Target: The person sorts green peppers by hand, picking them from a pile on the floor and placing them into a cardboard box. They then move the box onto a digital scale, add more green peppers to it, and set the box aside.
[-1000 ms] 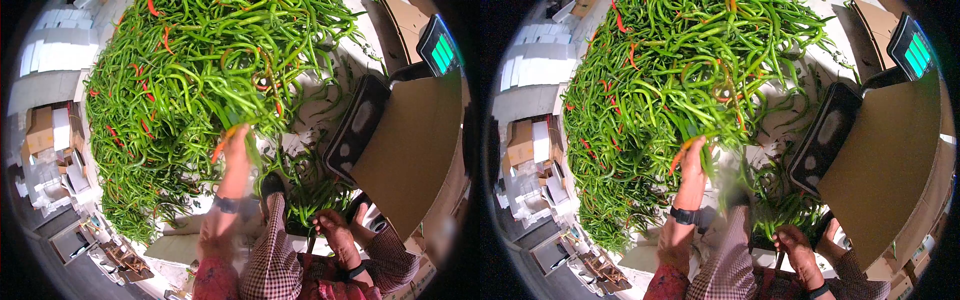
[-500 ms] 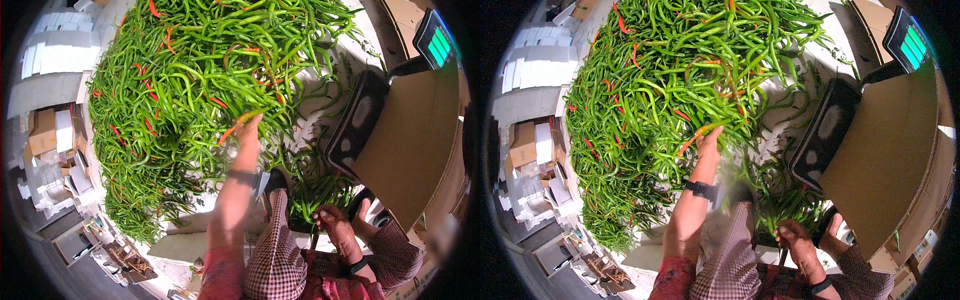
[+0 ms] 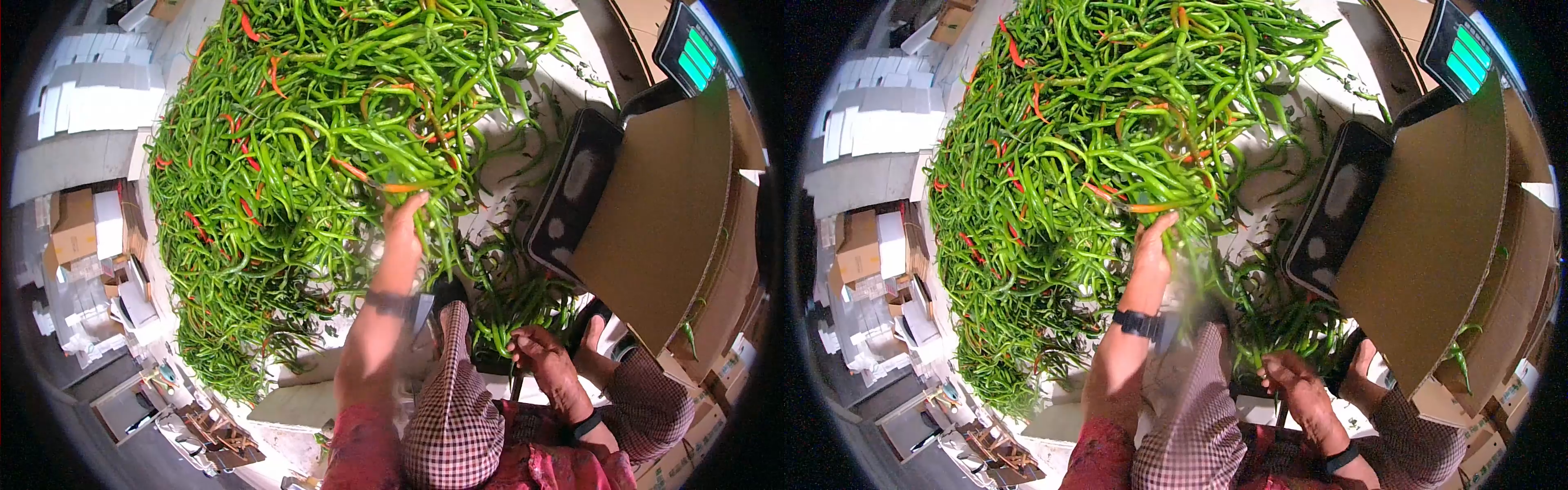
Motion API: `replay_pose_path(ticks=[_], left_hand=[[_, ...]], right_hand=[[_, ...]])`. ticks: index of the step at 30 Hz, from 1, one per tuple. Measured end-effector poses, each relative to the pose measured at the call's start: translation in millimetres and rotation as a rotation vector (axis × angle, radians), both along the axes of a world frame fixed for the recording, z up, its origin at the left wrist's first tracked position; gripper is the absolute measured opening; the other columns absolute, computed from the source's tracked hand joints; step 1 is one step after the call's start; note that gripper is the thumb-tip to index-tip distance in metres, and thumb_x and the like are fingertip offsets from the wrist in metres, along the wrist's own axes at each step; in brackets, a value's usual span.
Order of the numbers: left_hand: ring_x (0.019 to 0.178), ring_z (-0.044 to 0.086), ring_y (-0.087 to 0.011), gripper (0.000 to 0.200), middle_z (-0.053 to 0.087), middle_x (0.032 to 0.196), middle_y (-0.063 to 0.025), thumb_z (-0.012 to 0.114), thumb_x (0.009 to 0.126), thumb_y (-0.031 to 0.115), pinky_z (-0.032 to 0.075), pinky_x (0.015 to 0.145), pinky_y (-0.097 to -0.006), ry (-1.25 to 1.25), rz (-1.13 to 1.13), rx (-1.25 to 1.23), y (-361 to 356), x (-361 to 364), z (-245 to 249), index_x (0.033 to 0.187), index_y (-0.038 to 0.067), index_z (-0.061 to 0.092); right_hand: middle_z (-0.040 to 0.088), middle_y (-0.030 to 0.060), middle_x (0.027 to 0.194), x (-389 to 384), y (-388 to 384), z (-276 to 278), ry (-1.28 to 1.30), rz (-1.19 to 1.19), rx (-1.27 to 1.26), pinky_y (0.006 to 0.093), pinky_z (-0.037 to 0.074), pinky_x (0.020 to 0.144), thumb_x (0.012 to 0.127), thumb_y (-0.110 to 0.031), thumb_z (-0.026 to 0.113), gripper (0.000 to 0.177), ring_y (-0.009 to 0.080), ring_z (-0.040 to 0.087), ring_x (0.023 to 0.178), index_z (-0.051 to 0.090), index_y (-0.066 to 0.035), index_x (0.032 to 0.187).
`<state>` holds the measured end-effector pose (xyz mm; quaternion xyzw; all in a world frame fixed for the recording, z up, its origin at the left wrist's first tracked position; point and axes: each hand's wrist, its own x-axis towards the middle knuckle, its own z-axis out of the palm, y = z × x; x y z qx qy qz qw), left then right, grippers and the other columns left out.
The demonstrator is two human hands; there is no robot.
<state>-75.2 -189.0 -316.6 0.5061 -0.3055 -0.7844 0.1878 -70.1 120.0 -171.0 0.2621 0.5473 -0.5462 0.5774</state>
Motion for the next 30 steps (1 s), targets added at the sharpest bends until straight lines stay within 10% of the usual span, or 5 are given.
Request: replay_pose_path(ticks=[11,16,19,22,30], left_hand=[[0.077,0.057,-0.0191,0.035,0.063,0.096,-0.0092,0.067,0.081,0.018,0.05,0.068,-0.0346,-0.137,-0.114,-0.168,3.5,58.2,189.3,0.11,0.001,0.058],[0.079,0.063,-0.0189,0.037,0.064,0.093,-0.0074,0.07,0.075,0.011,0.054,0.069,-0.0326,0.069,-0.28,-0.119,-42.1,106.5,189.0,0.109,0.001,0.059],[0.065,0.052,-0.0088,0.036,0.06,0.083,-0.0005,0.07,0.077,0.012,0.043,0.056,-0.0277,-0.438,-0.465,-0.167,-55.2,120.6,153.8,0.11,0.008,0.057],[0.068,0.053,-0.0091,0.036,0.06,0.079,0.0008,0.071,0.076,0.009,0.043,0.057,-0.0291,-0.364,-0.407,-0.343,-60.0,158.4,75.8,0.109,0.008,0.057],[0.061,0.053,-0.0088,0.035,0.063,0.083,-0.0012,0.07,0.079,0.002,0.042,0.052,-0.0252,-0.372,-0.31,-0.546,-5.1,166.1,104.8,0.111,0.005,0.055]], right_hand=[[0.065,0.0056,0.098,6.8,11.3,3.2,0.086,0.006,-0.106,0.0271,0.046,0.075,0.097,-0.022,0.055,0.028,0.0138,0.059,0.084,0.058,-0.002,0.116],[0.065,0.0029,0.094,18.7,22.5,-12.8,0.141,-0.023,-0.229,0.0265,0.045,0.074,0.097,-0.019,0.055,0.022,0.0119,0.058,0.081,0.059,-0.005,0.114],[0.065,0.0018,0.092,24.8,20.5,-9.7,0.128,0.005,-0.185,0.0251,0.045,0.069,0.097,-0.018,0.055,0.017,0.0109,0.058,0.077,0.06,-0.006,0.109],[0.065,0.0015,0.089,32.4,24.2,-6.9,0.123,0.01,-0.175,0.0243,0.045,0.065,0.097,-0.016,0.054,0.014,0.0099,0.058,0.075,0.061,-0.007,0.104],[0.067,0.0033,0.092,31.3,35.9,-35.6,0.118,0.078,-0.055,0.027,0.046,0.07,0.096,-0.019,0.056,0.019,0.0107,0.058,0.078,0.061,-0.006,0.109]])
